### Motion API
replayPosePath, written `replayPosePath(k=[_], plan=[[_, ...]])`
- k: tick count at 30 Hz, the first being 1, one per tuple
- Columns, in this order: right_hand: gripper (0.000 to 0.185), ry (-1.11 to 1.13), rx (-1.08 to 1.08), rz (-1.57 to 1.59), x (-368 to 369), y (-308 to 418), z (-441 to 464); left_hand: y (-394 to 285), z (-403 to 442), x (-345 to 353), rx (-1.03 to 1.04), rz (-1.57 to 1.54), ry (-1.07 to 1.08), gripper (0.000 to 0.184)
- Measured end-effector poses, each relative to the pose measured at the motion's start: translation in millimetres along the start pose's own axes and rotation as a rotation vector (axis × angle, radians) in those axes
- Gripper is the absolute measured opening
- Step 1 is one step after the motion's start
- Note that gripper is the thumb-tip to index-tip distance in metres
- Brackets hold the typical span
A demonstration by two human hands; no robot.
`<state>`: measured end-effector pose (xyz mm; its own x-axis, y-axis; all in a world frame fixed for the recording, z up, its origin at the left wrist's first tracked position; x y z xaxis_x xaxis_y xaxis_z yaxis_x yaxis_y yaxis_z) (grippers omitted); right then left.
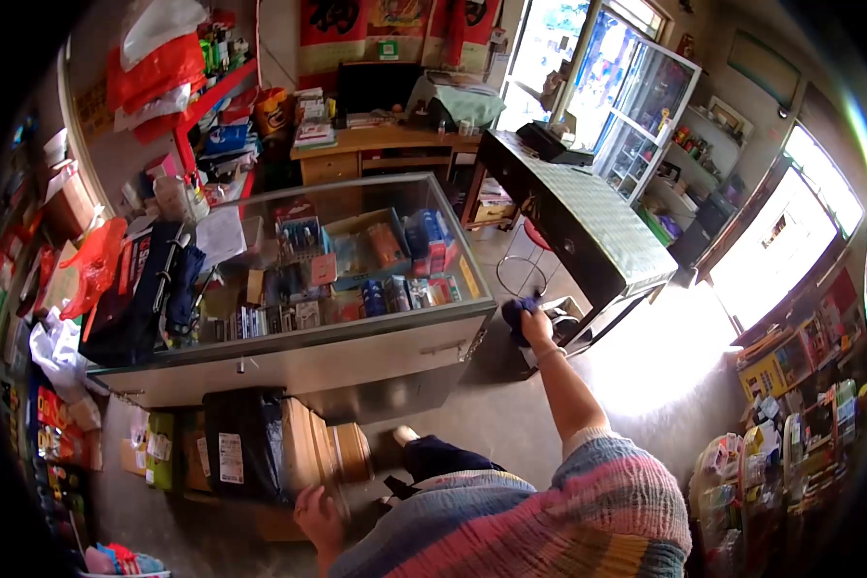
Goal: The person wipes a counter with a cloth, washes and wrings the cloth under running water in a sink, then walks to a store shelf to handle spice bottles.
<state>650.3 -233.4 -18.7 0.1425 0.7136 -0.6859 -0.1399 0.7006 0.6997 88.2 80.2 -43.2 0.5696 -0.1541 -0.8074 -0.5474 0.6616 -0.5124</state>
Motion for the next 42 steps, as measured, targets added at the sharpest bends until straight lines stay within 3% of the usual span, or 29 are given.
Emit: replayPosePath(k=[2,4,6,8,9,11,12,13,14,15,19,23,24,27,28,31,35,39,42], plan=[[0.033,-0.057,-0.006,0.177,-15,-38,-14,-22,10,3,0.060,-0.026,0.018,0.028],[0.029,0.183,0.226,0.447,-2,-67,-38,-47,16,8,0.113,-0.080,0.047,0.028],[0.027,0.332,0.243,0.904,-3,-29,-78,-77,24,16,0.175,-0.170,0.087,0.029],[0.029,0.494,0.089,0.872,-17,31,-105,-97,25,36,0.266,-0.208,0.059,0.032],[0.031,0.553,0.153,0.885,-34,66,-123,-87,25,69,0.069,-0.542,0.209,0.036],[0.037,0.631,-0.220,0.741,-45,107,-147,-105,27,104,-0.295,-1.034,0.470,0.047],[0.039,0.919,0.012,0.613,-77,145,-172,-144,29,95,-0.463,-1.196,0.577,0.053],[0.042,0.878,-0.497,0.747,-65,143,-187,-192,31,84,-0.541,-1.324,0.649,0.062],[0.044,0.935,-0.717,0.824,-73,157,-207,-219,31,88,-0.516,-1.672,0.729,0.057],[0.047,0.903,-0.844,0.731,-83,162,-221,-244,30,93,-0.490,-1.783,0.829,0.056],[0.056,0.671,-1.082,0.474,-110,149,-244,-314,11,126,-0.394,-1.608,1.002,0.055],[0.051,0.741,-0.863,0.517,-107,104,-188,-349,-11,168,-0.186,-1.415,1.004,0.053],[0.052,0.708,-0.776,0.607,-105,90,-170,-377,-22,156,-0.524,-1.572,1.058,0.058],[0.055,0.567,-0.724,0.609,-113,62,-155,-423,-43,152,-0.498,-1.653,1.026,0.064],[0.054,0.481,-0.828,0.688,-127,62,-166,-404,-43,166,-0.621,-1.702,0.944,0.058],[0.053,0.563,-0.924,0.623,-144,60,-210,-376,-37,184,-0.266,-1.459,0.556,0.050],[0.053,0.679,-0.896,0.848,-172,42,-241,-366,-57,153,-0.449,-1.469,0.699,0.048],[0.062,0.952,-0.917,0.948,-178,14,-264,-365,-53,140,-0.458,-1.556,0.696,0.047],[0.063,1.188,-0.756,0.835,-192,14,-266,-359,-48,128,-0.455,-1.614,0.641,0.046]])
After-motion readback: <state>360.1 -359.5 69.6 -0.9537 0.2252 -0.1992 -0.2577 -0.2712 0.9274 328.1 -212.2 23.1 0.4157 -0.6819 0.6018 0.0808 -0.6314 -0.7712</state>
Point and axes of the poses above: each hand's wrist, its own z-axis towards the middle knuckle, its own x-axis out of the palm, y = z × x, the point moved 6 cm from there along z, towards the middle knuckle, and after that the axes turned 12 degrees about z, right-handed, at the moved point
